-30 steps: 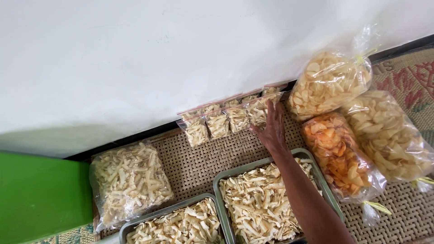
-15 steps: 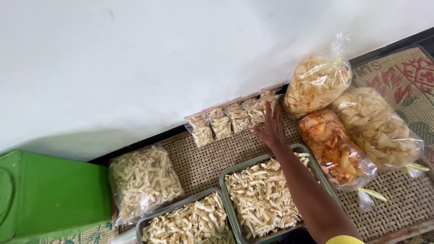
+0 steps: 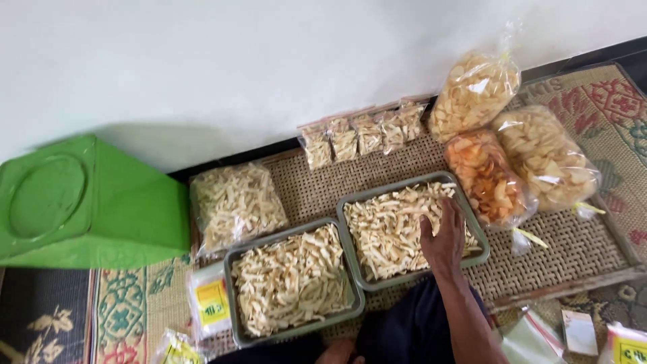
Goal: Manually packing small dried snack pieces into individual plastic bags while sitting on a floor mat.
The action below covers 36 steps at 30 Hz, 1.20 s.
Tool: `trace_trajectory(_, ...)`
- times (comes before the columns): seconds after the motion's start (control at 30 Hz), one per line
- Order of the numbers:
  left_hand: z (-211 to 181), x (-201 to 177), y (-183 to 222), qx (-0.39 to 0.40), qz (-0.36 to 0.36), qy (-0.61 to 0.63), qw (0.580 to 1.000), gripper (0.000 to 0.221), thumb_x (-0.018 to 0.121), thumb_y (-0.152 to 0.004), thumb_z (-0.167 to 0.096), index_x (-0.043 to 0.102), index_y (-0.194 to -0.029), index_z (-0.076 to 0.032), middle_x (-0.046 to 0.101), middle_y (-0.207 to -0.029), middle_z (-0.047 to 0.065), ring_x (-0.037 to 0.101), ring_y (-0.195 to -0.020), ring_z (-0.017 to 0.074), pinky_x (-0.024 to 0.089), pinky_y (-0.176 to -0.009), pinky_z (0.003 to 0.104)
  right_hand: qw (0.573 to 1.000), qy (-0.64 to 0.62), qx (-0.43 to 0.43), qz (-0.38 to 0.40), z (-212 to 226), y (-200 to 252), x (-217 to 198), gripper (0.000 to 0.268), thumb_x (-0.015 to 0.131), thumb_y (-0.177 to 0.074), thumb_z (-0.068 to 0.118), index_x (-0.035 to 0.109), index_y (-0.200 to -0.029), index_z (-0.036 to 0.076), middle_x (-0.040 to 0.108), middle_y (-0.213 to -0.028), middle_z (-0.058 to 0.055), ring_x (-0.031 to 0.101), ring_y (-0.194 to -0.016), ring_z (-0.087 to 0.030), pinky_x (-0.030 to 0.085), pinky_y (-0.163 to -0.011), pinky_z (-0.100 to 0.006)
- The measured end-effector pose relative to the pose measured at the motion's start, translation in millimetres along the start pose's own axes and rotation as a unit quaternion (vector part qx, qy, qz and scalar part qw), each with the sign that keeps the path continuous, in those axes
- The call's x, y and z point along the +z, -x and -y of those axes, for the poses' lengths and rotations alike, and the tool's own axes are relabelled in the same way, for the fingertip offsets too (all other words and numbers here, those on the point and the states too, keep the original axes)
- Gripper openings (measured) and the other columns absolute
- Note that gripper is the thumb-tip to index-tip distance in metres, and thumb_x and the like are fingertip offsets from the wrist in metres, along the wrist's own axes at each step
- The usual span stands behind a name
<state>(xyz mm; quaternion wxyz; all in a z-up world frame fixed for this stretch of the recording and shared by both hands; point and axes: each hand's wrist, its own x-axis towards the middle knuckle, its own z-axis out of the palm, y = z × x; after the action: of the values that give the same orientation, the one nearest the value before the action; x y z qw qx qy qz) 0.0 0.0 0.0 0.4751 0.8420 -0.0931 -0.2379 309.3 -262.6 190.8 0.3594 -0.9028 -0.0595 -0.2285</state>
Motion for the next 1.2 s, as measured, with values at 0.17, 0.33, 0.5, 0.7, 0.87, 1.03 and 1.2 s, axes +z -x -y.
trace_trajectory(0.17,-171.3,-67.7,27.3,-0.136,-0.161,-0.033,0.977,0.026,0.07,-0.087,-0.024,0.069,-0.111,-0.014,0.073,-0.094,0.007,0.07,-0.083,0.0313,0.056,-0.075,0.04,0.999,-0.025,0.003,0.036,22.7,34.0,-7.8,0.048,0.073,-0.091,0.006,0.06,-0.137,0.0,0.059,-0.143,-0.019,0.063,-0.121,-0.04,0.054,-0.093,-0.048)
trace_trajectory(0.33,-201.5,-80.6,40.8,-0.125,-0.22,-0.031,0.967,0.017,0.069,-0.086,-0.022,0.068,-0.101,-0.012,0.073,-0.089,0.01,0.068,-0.078,0.037,0.054,-0.069,0.045,0.994,-0.039,-0.046,0.093,32.2,69.7,4.5,0.033,0.074,-0.092,0.004,0.067,-0.124,0.004,0.069,-0.129,-0.016,0.069,-0.11,-0.041,0.056,-0.086,-0.051)
trace_trajectory(0.5,-212.8,-82.0,50.3,-0.136,-0.224,-0.044,0.964,0.015,0.068,-0.088,-0.02,0.067,-0.096,-0.007,0.071,-0.096,0.011,0.067,-0.083,0.0368,0.053,-0.073,0.045,0.983,-0.061,-0.046,0.169,49.2,102.8,8.3,0.015,0.075,-0.095,0.008,0.074,-0.11,0.006,0.074,-0.111,-0.008,0.07,-0.075,-0.029,0.06,-0.066,-0.04)
trace_trajectory(0.7,-218.4,-81.2,59.3,-0.133,-0.231,-0.036,0.963,0.012,0.068,-0.087,-0.019,0.064,-0.09,-0.007,0.069,-0.092,0.008,0.066,-0.081,0.0331,0.054,-0.072,0.043,0.981,-0.088,-0.017,0.17,60.0,104.4,-6.6,0.015,0.073,-0.094,0.002,0.077,-0.108,0.001,0.079,-0.104,-0.01,0.072,-0.077,-0.025,0.06,-0.068,-0.036)
trace_trajectory(0.87,-232.9,-76.4,85.1,-0.036,-0.356,0.044,0.933,0.007,0.069,-0.085,-0.009,0.067,-0.09,-0.004,0.069,-0.088,0.007,0.063,-0.069,0.0278,0.052,-0.064,0.037,0.976,-0.07,-0.003,0.208,59.0,107.8,-9.1,0.018,0.074,-0.093,0.005,0.077,-0.11,0.002,0.079,-0.096,-0.011,0.072,-0.075,-0.025,0.057,-0.069,-0.036)
trace_trajectory(1.03,-249.1,-72.2,141.8,0.03,-0.47,0.018,0.882,0.006,0.069,-0.083,0.0,0.067,-0.088,-0.003,0.067,-0.089,0.01,0.065,-0.075,0.0296,0.055,-0.068,0.037,0.961,-0.09,-0.039,0.259,68.9,127.0,7.8,0.016,0.074,-0.097,0.006,0.078,-0.112,0.001,0.075,-0.089,-0.013,0.069,-0.073,-0.026,0.055,-0.069,-0.037)
trace_trajectory(1.2,-245.8,-62.1,173.6,0.026,-0.478,-0.043,0.877,0.005,0.068,-0.087,-0.006,0.064,-0.087,-0.003,0.065,-0.092,0.012,0.064,-0.08,0.0311,0.053,-0.07,0.037,0.939,-0.15,-0.075,0.3,152.1,154.7,26.1,0.015,0.079,-0.105,0.007,0.077,-0.115,-0.004,0.073,-0.087,-0.012,0.066,-0.074,-0.021,0.053,-0.068,-0.036)
